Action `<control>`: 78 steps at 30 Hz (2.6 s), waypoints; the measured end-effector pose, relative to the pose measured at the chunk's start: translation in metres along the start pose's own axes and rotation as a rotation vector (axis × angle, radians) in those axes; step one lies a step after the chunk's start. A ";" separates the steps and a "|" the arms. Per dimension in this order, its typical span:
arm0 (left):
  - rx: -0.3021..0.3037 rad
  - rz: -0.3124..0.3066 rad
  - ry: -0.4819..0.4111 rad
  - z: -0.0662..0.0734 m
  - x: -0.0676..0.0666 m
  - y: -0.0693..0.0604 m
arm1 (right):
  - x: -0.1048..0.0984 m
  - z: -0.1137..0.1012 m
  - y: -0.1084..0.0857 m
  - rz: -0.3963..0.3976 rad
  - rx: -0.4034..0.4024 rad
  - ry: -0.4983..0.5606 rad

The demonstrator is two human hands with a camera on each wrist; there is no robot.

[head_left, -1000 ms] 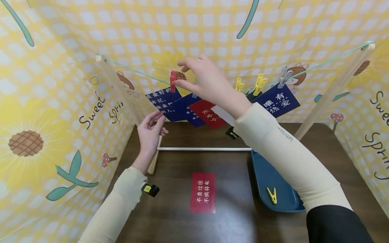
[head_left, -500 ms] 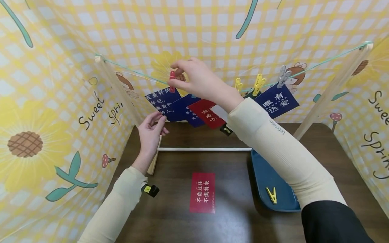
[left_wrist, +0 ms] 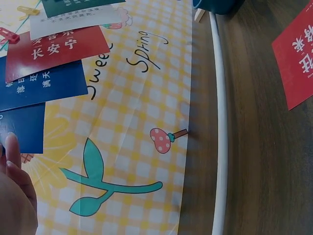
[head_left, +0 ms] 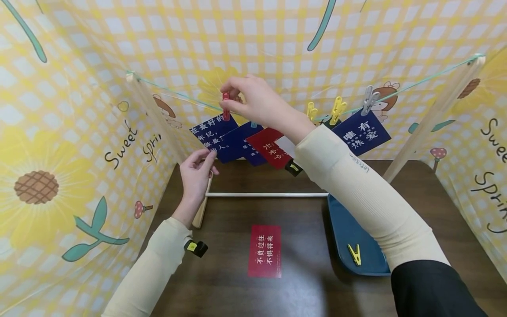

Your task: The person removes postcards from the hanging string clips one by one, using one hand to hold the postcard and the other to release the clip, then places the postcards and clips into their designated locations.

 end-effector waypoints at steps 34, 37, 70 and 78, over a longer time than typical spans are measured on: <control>0.032 0.044 -0.045 -0.005 -0.013 0.001 | -0.001 0.002 -0.011 0.218 -0.122 -0.089; 0.029 0.053 -0.034 -0.006 -0.017 0.001 | -0.001 0.002 -0.011 0.245 -0.127 -0.090; -0.010 0.139 -0.001 -0.005 -0.050 -0.007 | -0.005 0.001 -0.023 0.463 -0.216 -0.074; -0.012 0.137 0.001 0.000 -0.051 -0.005 | -0.007 0.003 -0.028 0.496 -0.222 -0.053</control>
Point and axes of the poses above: each hand's wrist, its own y-axis towards the middle knuckle, its own x-axis out of the palm, z = x × y, the point moved 3 cm from there along y, towards the middle knuckle, and after that the axes turned 5 degrees about -x, right-handed, at the moved point
